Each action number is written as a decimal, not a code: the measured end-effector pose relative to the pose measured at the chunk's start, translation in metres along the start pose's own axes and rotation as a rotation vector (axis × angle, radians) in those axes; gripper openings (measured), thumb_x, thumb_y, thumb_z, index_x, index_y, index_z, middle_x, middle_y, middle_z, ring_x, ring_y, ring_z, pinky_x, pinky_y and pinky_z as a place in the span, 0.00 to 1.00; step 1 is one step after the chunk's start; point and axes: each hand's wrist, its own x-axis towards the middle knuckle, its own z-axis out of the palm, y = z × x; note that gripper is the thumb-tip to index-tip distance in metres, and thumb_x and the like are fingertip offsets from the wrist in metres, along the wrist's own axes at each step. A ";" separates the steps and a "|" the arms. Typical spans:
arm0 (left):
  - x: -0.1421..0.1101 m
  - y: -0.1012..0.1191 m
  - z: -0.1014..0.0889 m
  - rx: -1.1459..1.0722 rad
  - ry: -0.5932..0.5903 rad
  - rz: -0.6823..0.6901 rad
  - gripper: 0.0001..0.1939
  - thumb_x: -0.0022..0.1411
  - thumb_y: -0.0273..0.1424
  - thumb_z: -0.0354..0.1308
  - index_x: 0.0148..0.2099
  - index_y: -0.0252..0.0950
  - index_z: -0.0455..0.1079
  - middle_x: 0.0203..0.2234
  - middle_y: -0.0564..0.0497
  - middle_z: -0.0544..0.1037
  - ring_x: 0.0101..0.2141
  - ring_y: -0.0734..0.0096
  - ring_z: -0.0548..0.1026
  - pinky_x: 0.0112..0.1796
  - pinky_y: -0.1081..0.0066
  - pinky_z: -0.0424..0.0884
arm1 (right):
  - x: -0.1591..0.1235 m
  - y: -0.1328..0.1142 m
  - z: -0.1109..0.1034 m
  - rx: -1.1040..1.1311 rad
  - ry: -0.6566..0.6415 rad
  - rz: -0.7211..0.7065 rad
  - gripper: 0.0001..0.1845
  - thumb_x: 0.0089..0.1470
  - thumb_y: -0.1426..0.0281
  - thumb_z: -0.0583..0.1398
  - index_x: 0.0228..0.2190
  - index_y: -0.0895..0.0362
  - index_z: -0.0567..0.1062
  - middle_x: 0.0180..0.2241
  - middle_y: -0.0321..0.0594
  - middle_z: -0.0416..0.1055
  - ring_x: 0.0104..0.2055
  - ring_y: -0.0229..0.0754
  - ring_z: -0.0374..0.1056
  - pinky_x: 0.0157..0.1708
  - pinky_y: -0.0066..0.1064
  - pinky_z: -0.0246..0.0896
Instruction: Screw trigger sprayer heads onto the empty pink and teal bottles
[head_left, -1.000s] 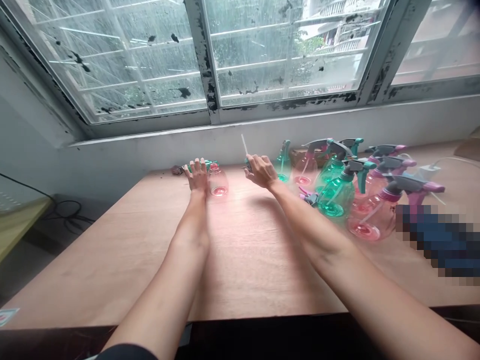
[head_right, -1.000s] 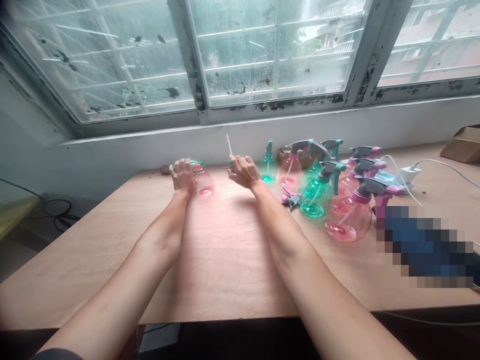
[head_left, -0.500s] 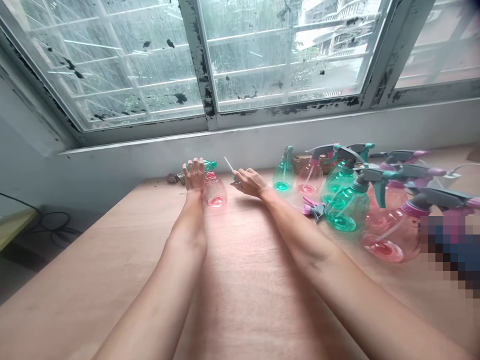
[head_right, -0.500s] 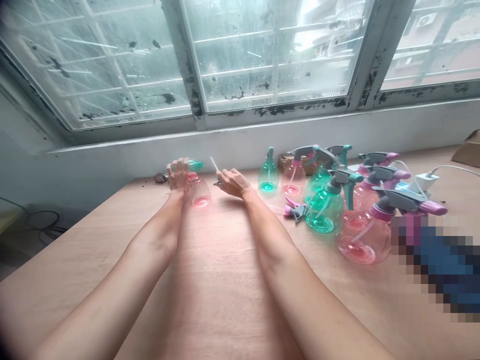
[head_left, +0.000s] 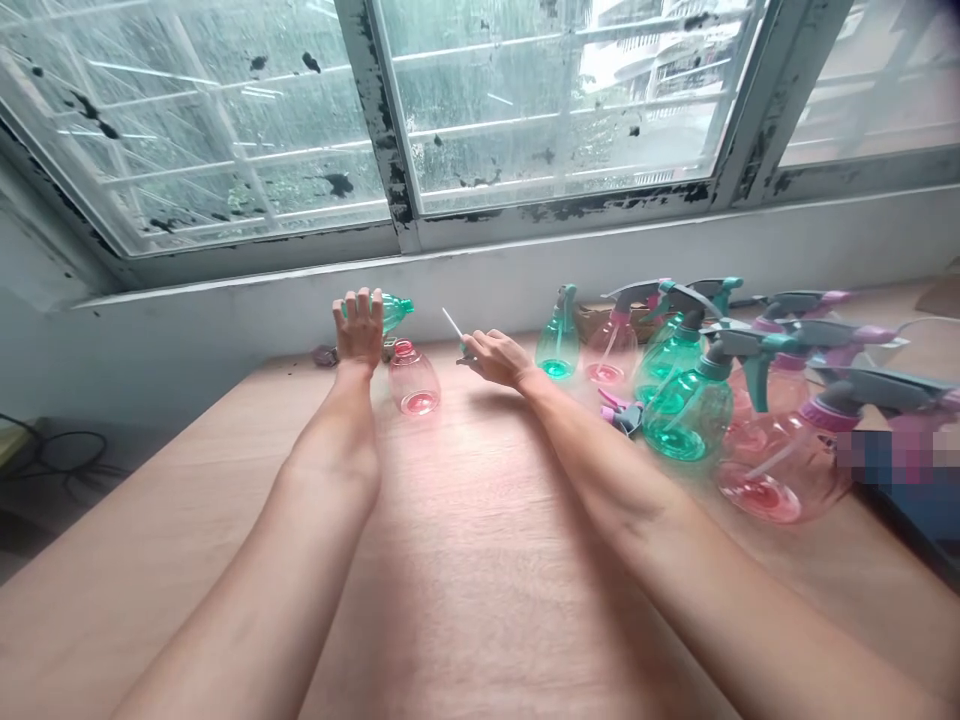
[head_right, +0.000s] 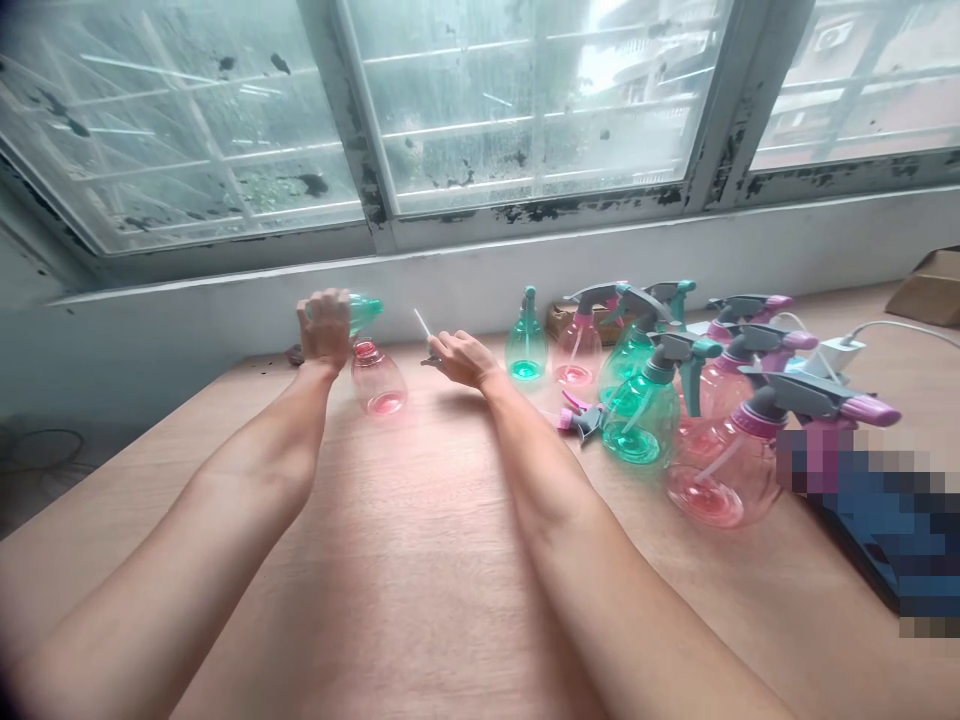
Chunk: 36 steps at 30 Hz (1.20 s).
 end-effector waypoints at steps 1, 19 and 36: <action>0.007 0.000 -0.009 0.006 0.021 0.002 0.25 0.72 0.39 0.64 0.66 0.38 0.69 0.65 0.40 0.72 0.60 0.50 0.75 0.59 0.43 0.74 | 0.016 0.006 0.002 -0.004 -0.010 0.003 0.19 0.70 0.63 0.65 0.58 0.56 0.75 0.59 0.48 0.74 0.53 0.52 0.76 0.51 0.50 0.77; -0.019 0.129 -0.222 -0.432 0.390 -0.526 0.41 0.77 0.49 0.46 0.76 0.33 0.30 0.69 0.32 0.66 0.64 0.53 0.74 0.62 0.54 0.73 | 0.013 -0.074 -0.094 0.361 0.561 0.289 0.14 0.70 0.65 0.58 0.54 0.56 0.73 0.37 0.46 0.82 0.35 0.51 0.79 0.37 0.42 0.77; -0.287 0.181 -0.223 -0.545 0.050 -0.317 0.40 0.67 0.28 0.63 0.73 0.67 0.56 0.70 0.46 0.63 0.71 0.45 0.63 0.65 0.41 0.73 | -0.266 -0.134 -0.169 1.031 0.378 1.091 0.18 0.51 0.49 0.71 0.41 0.43 0.87 0.27 0.48 0.81 0.32 0.66 0.80 0.32 0.58 0.83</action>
